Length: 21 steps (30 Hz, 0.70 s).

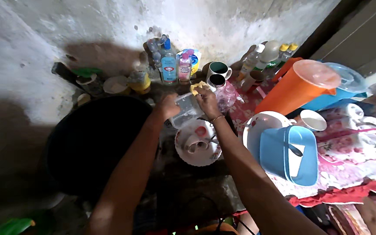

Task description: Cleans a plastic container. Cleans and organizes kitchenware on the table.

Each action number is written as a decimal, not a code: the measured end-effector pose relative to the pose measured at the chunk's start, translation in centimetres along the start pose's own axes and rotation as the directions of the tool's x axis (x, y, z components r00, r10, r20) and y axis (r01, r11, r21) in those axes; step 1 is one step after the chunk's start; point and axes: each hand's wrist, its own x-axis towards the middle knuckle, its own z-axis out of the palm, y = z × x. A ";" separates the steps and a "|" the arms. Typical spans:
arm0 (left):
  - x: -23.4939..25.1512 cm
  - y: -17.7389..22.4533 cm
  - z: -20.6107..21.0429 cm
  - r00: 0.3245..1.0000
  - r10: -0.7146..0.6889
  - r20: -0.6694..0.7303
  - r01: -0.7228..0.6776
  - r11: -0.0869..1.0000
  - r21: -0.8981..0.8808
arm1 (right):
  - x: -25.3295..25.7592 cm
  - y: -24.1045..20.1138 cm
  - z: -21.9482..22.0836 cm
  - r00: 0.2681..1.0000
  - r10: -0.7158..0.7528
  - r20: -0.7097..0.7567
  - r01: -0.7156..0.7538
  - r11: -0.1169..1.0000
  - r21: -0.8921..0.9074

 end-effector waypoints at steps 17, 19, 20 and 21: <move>-0.3 0.0 0.7 0.959 0.017 -0.283 -0.078 0.976 -0.204 | -0.1 -3.3 2.9 0.832 0.537 -0.140 -0.341 0.694 0.634; -0.3 0.0 0.8 0.951 0.018 -0.309 -0.090 0.972 -0.219 | -1.2 -4.3 3.5 0.778 0.624 -0.076 -0.411 0.597 0.689; -0.3 -0.1 0.9 0.943 0.008 -0.332 -0.092 0.967 -0.236 | -2.3 -5.1 3.4 0.753 0.659 -0.001 -0.485 0.556 0.675; -0.1 -0.2 1.0 0.932 -0.008 -0.363 -0.092 0.962 -0.258 | -3.5 -5.9 3.3 0.736 0.671 0.090 -0.570 0.543 0.617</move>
